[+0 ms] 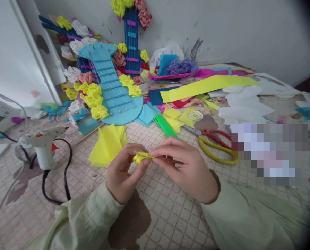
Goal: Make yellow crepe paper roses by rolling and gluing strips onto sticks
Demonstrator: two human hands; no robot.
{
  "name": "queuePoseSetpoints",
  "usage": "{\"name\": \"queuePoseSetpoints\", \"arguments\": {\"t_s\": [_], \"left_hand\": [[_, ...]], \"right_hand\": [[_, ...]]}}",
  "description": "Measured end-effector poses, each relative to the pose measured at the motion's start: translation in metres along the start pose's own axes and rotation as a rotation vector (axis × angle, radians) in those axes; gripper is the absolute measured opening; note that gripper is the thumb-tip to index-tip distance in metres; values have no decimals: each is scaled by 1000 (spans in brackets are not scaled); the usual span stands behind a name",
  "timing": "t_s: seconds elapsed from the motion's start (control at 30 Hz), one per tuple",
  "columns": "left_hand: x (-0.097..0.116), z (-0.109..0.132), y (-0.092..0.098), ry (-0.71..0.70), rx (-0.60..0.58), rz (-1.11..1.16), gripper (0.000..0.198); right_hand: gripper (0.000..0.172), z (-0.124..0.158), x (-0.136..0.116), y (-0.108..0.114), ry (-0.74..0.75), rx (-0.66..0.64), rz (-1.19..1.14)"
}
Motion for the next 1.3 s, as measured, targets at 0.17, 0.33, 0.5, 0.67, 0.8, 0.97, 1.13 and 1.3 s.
{"name": "queuePoseSetpoints", "arguments": {"t_s": [0.17, 0.33, 0.5, 0.67, 0.8, 0.97, 1.13, 1.3], "left_hand": [[-1, 0, 1, 24, 29, 31, 10], [-1, -1, 0, 39, 38, 43, 9], [-2, 0, 0, 77, 52, 46, 7], [-3, 0, 0, 110, 73, 57, 6], [-5, 1, -1, 140, 91, 63, 6], [-7, 1, -1, 154, 95, 71, 5], [-8, 0, -1, 195, 106, 129, 8], [-14, 2, -1, 288, 121, 174, 16]], "right_hand": [[17, 0, -2, -1, 52, 6, 16], [15, 0, 0, -2, 4, -3, -2], [15, 2, 5, -3, -102, 59, -9], [16, 4, 6, -5, -80, 99, 14], [15, 4, 5, -6, -31, 121, 59], [14, 4, 3, -6, 11, 138, 119], [15, 5, 2, -7, 73, 157, 165], [16, 2, 7, -7, 75, 140, 190]]}}
Point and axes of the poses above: each hand's wrist, its own z-axis away from the middle knuckle, its own y-axis out of the back of the hand, x = y × z, the point moved 4 cm from there along -z, towards the middle knuckle, and after that the axes turned 12 degrees about -y, right-handed, at the moved point
